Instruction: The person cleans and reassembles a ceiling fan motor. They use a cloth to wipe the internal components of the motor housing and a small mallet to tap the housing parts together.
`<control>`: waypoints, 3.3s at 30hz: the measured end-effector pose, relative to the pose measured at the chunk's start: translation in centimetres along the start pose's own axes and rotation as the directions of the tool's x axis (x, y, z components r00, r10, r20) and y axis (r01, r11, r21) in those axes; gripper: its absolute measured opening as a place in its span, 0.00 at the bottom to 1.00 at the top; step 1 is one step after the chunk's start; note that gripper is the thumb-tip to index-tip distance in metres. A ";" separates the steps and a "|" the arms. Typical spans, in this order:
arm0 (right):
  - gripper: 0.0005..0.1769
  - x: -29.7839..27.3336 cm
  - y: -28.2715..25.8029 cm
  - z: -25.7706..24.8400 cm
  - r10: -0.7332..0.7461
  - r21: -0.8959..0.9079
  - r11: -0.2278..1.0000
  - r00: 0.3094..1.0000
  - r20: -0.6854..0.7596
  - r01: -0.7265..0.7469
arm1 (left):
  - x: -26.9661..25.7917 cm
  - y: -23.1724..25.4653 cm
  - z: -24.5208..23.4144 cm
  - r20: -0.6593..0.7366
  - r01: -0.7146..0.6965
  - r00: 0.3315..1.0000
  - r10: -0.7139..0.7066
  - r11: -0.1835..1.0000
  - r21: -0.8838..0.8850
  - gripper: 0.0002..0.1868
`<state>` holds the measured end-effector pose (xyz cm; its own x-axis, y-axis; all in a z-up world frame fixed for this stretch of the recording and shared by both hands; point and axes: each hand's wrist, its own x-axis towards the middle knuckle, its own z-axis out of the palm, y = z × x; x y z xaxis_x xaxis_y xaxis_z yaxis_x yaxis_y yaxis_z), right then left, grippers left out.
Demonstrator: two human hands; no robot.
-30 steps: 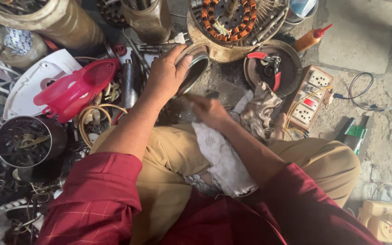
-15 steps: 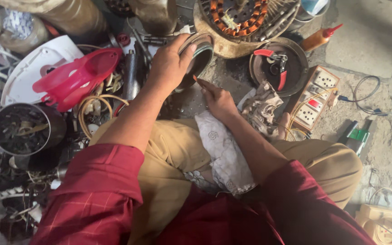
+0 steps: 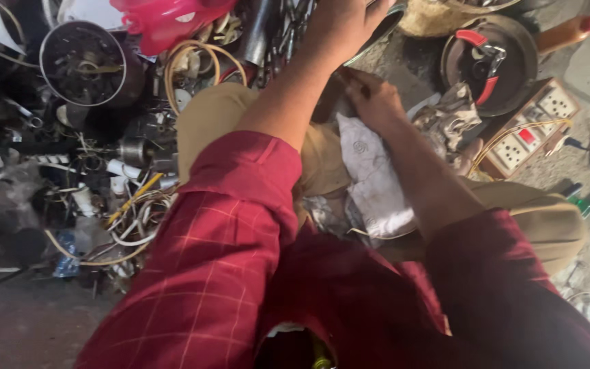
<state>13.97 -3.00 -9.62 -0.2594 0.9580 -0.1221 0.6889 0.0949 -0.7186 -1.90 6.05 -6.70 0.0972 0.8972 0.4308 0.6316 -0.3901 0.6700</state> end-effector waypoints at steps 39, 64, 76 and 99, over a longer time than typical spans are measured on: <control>0.23 -0.4 -3.6 0.0 -0.155 0.095 0.982 0.983 -0.097 0.164 | 2.4 2.3 -5.5 0.158 0.019 0.988 -0.002 0.994 -0.106 0.19; 0.20 -1.9 -5.5 1.6 -0.163 0.268 0.948 0.985 -0.056 0.173 | 1.2 4.6 -7.7 0.075 -0.085 0.995 0.067 0.958 0.275 0.18; 0.16 -2.4 -2.1 1.2 0.094 0.007 0.996 0.995 -0.041 -0.094 | 0.4 4.0 -5.4 0.078 -0.103 0.993 0.093 0.984 0.143 0.16; 0.24 -0.8 2.6 1.7 -0.042 -0.863 0.260 0.898 0.438 0.434 | 1.3 3.8 -4.8 0.077 -0.045 0.997 0.031 0.980 0.193 0.16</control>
<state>14.80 -3.97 -12.52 -0.5586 0.7376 -0.3794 0.6505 0.6734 0.3513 -3.08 4.76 -0.66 0.1752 0.8979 0.4037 0.7632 -0.3829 0.5205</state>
